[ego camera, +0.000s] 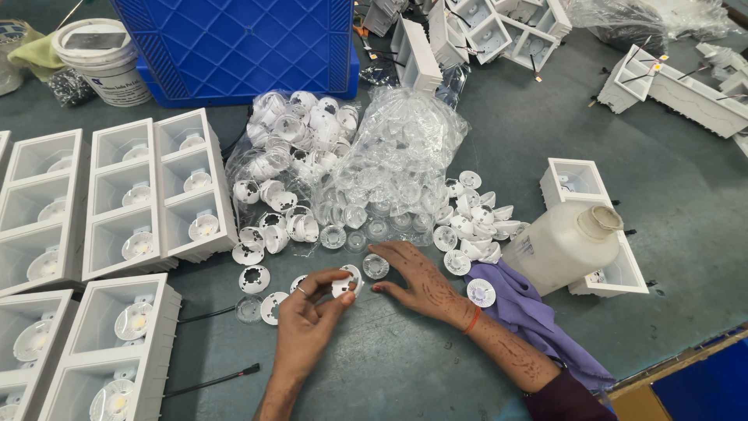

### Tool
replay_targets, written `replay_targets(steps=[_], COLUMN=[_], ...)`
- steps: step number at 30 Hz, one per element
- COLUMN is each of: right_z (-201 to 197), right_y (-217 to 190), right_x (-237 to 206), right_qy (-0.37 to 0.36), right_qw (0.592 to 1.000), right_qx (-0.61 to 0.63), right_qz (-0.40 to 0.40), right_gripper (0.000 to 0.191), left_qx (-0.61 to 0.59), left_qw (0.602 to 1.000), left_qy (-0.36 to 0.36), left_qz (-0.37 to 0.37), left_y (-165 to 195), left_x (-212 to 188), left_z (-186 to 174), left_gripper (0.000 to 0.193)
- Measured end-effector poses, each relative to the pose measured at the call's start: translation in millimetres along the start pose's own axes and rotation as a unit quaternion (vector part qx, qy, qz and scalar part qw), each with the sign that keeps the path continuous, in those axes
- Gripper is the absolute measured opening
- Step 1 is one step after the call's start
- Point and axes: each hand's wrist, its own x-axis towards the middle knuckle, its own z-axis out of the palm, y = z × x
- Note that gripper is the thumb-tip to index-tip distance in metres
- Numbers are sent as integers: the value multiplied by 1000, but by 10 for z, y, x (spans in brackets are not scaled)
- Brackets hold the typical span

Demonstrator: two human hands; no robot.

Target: The person picks white plastic diffuser rings and clear plastic lamp covers from the workbench, presses a ring into each cover by hand, and places the assembled covers into white compartmentalized trays, repeating the cycle one piece at a time.

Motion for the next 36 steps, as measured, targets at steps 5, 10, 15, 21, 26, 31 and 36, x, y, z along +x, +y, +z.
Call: replay_targets(steps=[5,10,15,21,26,31,36], right_z=[3,-54,-86,-31,-7,-46,-83], right_y=[21,-11,-57,45,34,-135,-227], right_x=[6,35,50,40,26,-12,-9], right_qy=[18,48,7,7,15,25,32], right_qw=[1000,998,970,879,890,937,922], right_qx=[-4,23,199,459,445,342,376], right_qz=[-13,18,140,131,101,68,84], right_gripper=[53,54,58,57,57,57,59], left_qx=[-27,-47,-68,-135,-115,-34,38], left_qw=[997,994,992,977,985,995,988], left_qy=[68,97,106,136,94,67,83], left_qz=[-18,11,-14,-92,-91,-67,-123], left_y=[-71,-20,-4,-11,-31,-58,-18], left_x=[33,48,71,91,80,89,88], left_z=[-64,-72,-59,-79,-27,33,39], left_gripper=[39,45,51,49,53,56,57])
